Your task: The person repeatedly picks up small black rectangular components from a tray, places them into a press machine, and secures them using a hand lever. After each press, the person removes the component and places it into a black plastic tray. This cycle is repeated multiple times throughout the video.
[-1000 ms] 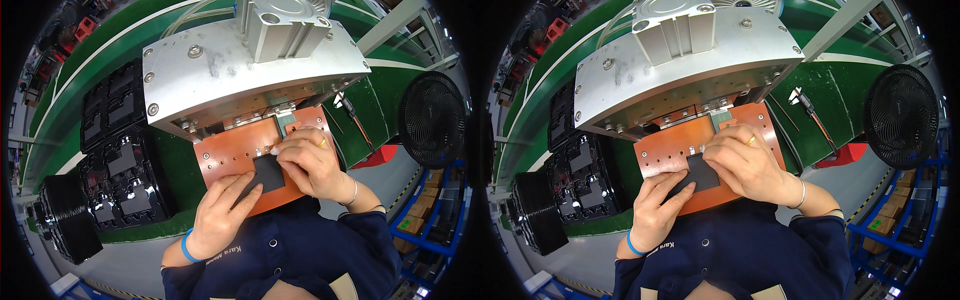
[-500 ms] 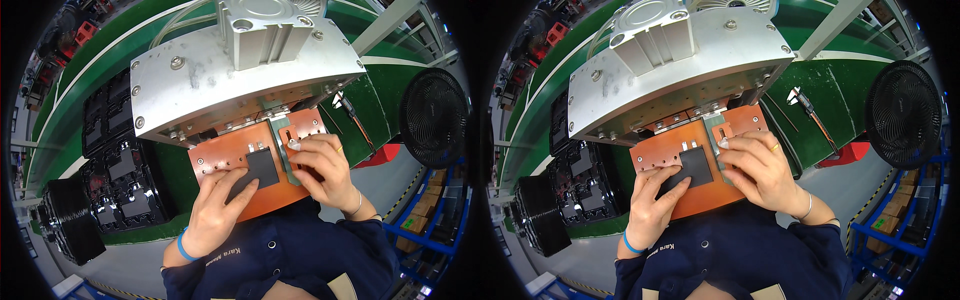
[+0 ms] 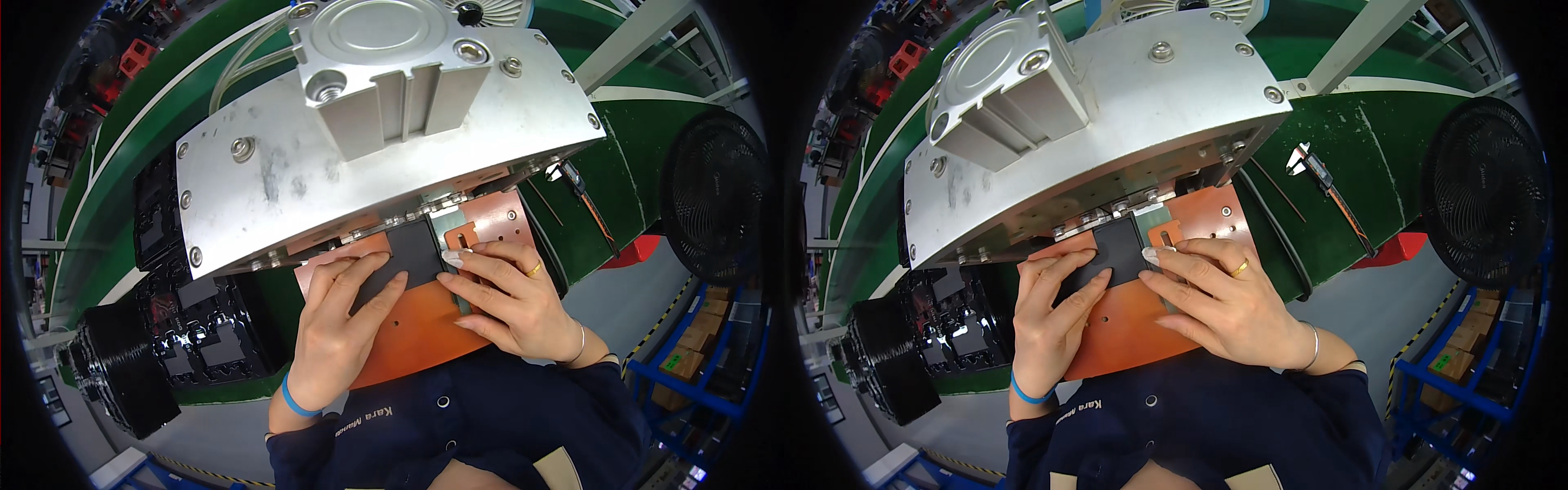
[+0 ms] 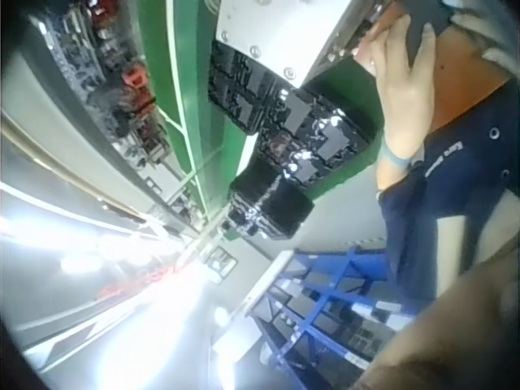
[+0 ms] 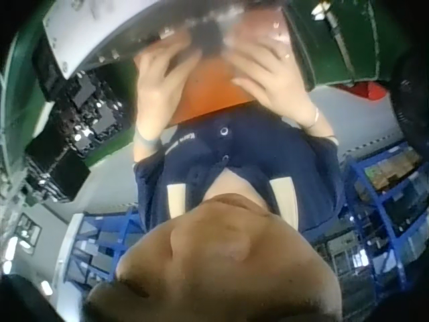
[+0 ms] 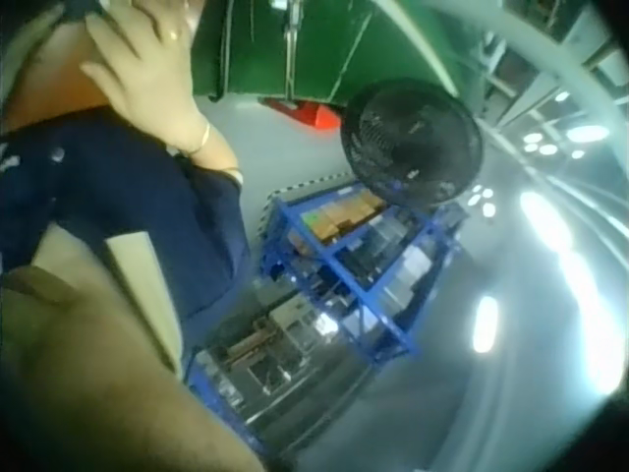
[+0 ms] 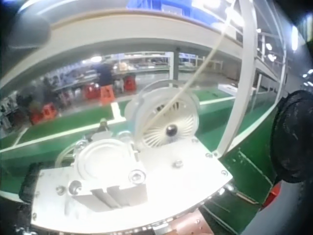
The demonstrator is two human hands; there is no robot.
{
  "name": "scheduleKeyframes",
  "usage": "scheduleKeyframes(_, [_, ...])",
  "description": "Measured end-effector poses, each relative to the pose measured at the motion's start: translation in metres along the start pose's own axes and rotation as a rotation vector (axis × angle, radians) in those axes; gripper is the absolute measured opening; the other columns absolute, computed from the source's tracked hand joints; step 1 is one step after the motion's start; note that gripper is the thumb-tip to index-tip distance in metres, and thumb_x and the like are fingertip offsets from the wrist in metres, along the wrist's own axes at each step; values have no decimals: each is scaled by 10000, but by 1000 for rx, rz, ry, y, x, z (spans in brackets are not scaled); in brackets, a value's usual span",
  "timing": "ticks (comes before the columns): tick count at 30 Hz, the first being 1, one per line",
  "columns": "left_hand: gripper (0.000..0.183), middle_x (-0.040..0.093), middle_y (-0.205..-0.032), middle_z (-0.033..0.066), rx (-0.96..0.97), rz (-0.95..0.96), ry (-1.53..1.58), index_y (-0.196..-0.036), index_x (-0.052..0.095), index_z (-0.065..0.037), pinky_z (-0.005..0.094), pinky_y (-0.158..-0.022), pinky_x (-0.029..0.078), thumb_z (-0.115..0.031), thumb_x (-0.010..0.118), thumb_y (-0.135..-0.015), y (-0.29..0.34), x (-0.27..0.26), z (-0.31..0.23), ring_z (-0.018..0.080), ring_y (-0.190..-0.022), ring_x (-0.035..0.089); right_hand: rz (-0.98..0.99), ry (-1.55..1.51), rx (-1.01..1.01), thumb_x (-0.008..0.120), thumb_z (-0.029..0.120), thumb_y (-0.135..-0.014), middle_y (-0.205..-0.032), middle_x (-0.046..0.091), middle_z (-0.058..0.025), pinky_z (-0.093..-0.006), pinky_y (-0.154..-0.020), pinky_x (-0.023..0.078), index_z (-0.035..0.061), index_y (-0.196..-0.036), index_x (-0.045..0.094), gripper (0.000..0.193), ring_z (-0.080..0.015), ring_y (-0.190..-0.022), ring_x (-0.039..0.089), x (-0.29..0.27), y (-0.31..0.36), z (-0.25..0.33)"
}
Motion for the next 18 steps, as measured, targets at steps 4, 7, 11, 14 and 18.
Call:
scheduleKeyframes(4, [434,621,-1155,142,-6,6,1,-1062,725,-40,350,-809,519,38,685,-637,-1,0,1,280,-962,563,10,-22,5,779,239,-705,-1306,572,-48,-388,-923,413,64,-1167,668,507,-260,-1120,489,0,0,-1])
scheduleKeyframes(7, [433,623,-1154,139,-27,17,8,-1065,726,-44,343,-801,521,31,679,-641,0,1,1,275,-961,566,35,-9,11,775,260,-713,-1325,564,-39,-386,-932,410,72,-1177,663,513,-252,-1124,486,1,0,0])
scheduleKeyframes(11, [431,624,-1157,135,-25,56,-2,-1074,726,-48,330,-798,525,4,673,-649,-2,2,1,270,-966,566,70,25,16,762,299,-737,-1350,549,-22,-401,-954,398,92,-1196,657,515,-250,-1133,482,3,0,2])
scheduleKeyframes(14, [439,623,-1162,133,-16,67,-22,-1088,724,-52,324,-803,527,-17,672,-654,-2,1,1,266,-973,567,111,74,23,747,339,-759,-1358,542,-6,-431,-1000,359,114,-1211,653,514,-237,-1153,472,4,-2,4])
scheduleKeyframes(18, [447,620,-1170,130,-29,79,-29,-1102,720,-54,321,-813,527,-31,668,-659,-2,2,0,265,-983,568,143,136,12,713,407,-776,-1339,554,-3,-460,-1064,293,137,-1221,656,523,-233,-1170,462,10,1,5])
Point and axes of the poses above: each hand's wrist, its own y-axis away from the middle knuckle, its own x-axis out of the palm, z = x × y, the point moved 8 cm from there along -y, towards the middle knuckle
